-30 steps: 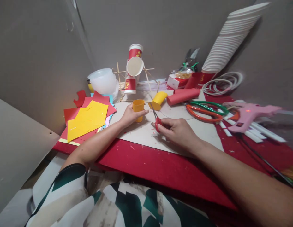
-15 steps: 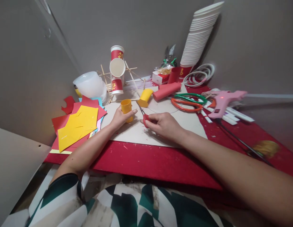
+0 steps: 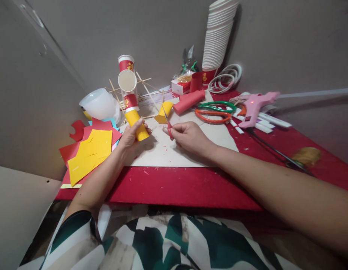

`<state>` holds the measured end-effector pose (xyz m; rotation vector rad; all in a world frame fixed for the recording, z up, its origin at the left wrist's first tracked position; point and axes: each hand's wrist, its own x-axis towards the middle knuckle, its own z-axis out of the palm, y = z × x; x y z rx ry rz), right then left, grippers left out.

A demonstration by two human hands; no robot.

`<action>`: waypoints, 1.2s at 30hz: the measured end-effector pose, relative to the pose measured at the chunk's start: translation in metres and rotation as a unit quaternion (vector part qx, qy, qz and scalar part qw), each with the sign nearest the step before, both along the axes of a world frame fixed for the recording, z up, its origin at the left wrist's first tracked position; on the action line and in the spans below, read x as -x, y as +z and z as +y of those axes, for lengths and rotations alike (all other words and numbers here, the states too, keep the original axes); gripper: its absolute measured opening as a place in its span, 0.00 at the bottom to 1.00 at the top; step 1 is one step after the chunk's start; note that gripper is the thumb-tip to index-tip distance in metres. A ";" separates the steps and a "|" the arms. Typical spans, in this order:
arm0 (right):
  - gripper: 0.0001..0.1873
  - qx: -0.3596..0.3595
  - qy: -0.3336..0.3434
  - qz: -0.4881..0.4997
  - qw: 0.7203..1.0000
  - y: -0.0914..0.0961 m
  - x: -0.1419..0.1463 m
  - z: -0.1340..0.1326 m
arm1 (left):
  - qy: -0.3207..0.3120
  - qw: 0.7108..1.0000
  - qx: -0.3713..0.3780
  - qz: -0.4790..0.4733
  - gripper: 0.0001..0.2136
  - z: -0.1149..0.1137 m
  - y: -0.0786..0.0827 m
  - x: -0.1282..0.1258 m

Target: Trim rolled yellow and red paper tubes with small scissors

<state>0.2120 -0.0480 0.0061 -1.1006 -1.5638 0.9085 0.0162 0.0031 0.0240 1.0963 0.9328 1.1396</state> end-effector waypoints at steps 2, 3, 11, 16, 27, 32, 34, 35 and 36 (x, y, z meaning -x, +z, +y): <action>0.31 0.011 -0.005 0.021 1.000 0.001 0.000 -0.001 | 0.007 0.999 0.018 -0.028 0.21 -0.002 0.006 -0.002; 0.31 0.013 -0.008 0.029 0.999 0.001 0.000 -0.002 | 0.010 0.999 0.027 -0.042 0.20 -0.003 0.009 -0.003; 0.30 -0.039 -0.080 0.124 0.988 0.007 0.000 -0.003 | 0.029 0.970 0.176 -0.163 0.16 -0.022 0.038 -0.033; 0.26 -0.093 -0.183 0.292 0.934 0.012 0.000 0.004 | 0.017 0.968 0.185 -0.167 0.15 -0.029 0.040 -0.076; 0.30 0.034 -0.187 0.486 0.853 0.015 -0.011 0.024 | 0.034 0.997 0.016 -0.075 0.13 -0.034 0.014 -0.157; 0.31 0.054 -0.177 0.522 0.832 0.019 -0.014 0.021 | 0.005 0.997 -0.075 0.022 0.28 -0.029 -0.006 -0.160; 0.31 0.056 -0.174 0.527 0.830 0.018 -0.014 0.021 | 0.014 0.995 -0.089 0.049 0.29 -0.027 -0.012 -0.160; 0.31 0.057 -0.173 0.527 0.830 0.018 -0.014 0.021 | 0.022 0.995 -0.088 0.052 0.29 -0.027 -0.013 -0.160; 0.31 0.057 -0.171 0.525 0.832 0.017 -0.015 0.021 | 0.030 0.995 -0.080 0.048 0.28 -0.028 -0.014 -0.160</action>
